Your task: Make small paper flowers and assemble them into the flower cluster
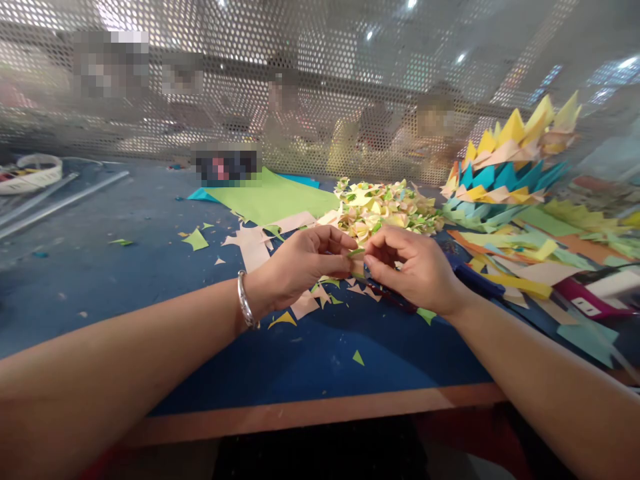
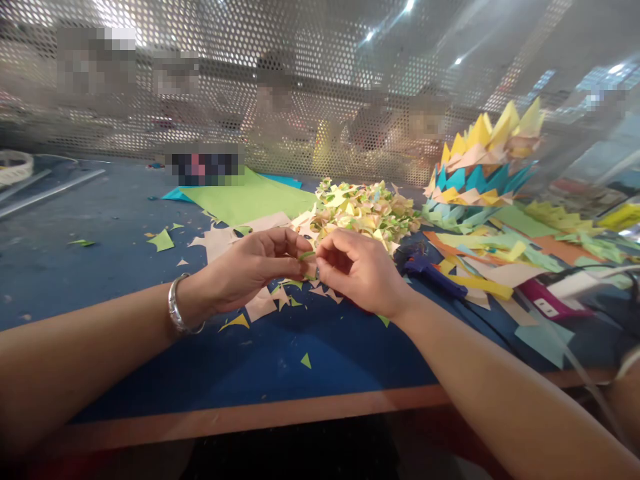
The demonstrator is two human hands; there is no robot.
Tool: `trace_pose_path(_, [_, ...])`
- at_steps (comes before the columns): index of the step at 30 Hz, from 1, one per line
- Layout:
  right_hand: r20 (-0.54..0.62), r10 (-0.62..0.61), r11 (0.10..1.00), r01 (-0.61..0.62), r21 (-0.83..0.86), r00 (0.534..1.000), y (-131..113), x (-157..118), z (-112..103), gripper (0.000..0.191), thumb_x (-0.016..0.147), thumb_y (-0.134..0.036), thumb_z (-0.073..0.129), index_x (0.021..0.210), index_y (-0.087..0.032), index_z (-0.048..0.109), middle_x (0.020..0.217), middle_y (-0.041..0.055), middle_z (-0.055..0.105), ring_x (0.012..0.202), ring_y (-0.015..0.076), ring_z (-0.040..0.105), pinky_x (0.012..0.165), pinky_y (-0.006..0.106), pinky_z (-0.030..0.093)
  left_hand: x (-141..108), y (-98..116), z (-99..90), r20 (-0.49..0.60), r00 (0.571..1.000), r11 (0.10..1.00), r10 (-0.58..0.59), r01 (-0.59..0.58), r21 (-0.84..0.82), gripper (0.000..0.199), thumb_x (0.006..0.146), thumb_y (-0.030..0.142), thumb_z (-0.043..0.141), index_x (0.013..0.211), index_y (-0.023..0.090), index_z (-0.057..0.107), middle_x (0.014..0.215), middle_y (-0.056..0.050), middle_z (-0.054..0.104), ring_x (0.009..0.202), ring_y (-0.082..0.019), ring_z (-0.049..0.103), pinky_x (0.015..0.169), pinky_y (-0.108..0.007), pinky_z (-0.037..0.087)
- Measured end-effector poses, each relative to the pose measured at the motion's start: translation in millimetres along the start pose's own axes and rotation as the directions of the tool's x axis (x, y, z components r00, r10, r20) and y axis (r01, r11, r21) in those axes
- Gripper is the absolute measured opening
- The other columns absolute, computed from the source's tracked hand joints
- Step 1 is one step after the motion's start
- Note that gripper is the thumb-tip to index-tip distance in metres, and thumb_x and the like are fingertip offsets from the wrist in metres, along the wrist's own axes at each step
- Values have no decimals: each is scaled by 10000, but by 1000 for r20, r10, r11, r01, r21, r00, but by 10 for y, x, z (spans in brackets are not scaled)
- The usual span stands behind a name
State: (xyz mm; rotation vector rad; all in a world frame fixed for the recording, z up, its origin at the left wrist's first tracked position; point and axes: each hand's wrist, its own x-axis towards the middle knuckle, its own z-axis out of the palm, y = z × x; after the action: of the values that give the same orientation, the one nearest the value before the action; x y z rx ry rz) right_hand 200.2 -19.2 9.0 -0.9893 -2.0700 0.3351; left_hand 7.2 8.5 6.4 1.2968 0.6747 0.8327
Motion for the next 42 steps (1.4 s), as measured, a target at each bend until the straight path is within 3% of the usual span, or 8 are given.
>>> trace_pose_path(6, [2,75,997,-75,24,997,34,-14,-1,78,872,-235,615,828,-171,610,703,-17,546,572,83,481,519,219,404,13,2,-13,-75,997,999,-25,23,-26,168,723,100,698,826,147,575,683,10,649,649,-108,649,681,-269,500])
trace_pose_path(13, [2,135,990,-135,36,991,42,-25,-20,106,876,-268,619,843,-168,622,736,-3,579,572,88,505,528,232,413,30,-16,-27,-90,995,997,-36,29,-76,185,702,92,724,811,148,585,672,23,653,643,-104,659,716,-280,538])
trace_pose_path(29, [19,124,992,-124,15,992,49,-29,-22,156,886,-310,624,830,-165,638,747,12,592,599,101,507,535,242,408,25,-2,-37,-75,997,1000,-17,16,-8,184,713,80,728,820,136,589,654,15,666,651,-105,665,720,-275,537])
trace_pose_path(36, [10,111,994,-111,17,994,42,-15,-9,142,873,-297,645,806,-175,616,675,-18,552,542,86,466,497,236,381,-5,22,26,-136,991,999,19,-24,-37,189,736,70,711,840,141,572,682,14,645,630,-90,631,652,-247,483])
trace_pose_path(42, [-40,79,997,-80,-14,996,41,-17,10,100,870,-263,625,817,-179,612,697,-14,570,559,89,493,514,235,407,-73,14,146,-153,981,975,-121,89,-203,279,748,32,695,905,174,513,707,20,643,675,-103,653,747,-272,509])
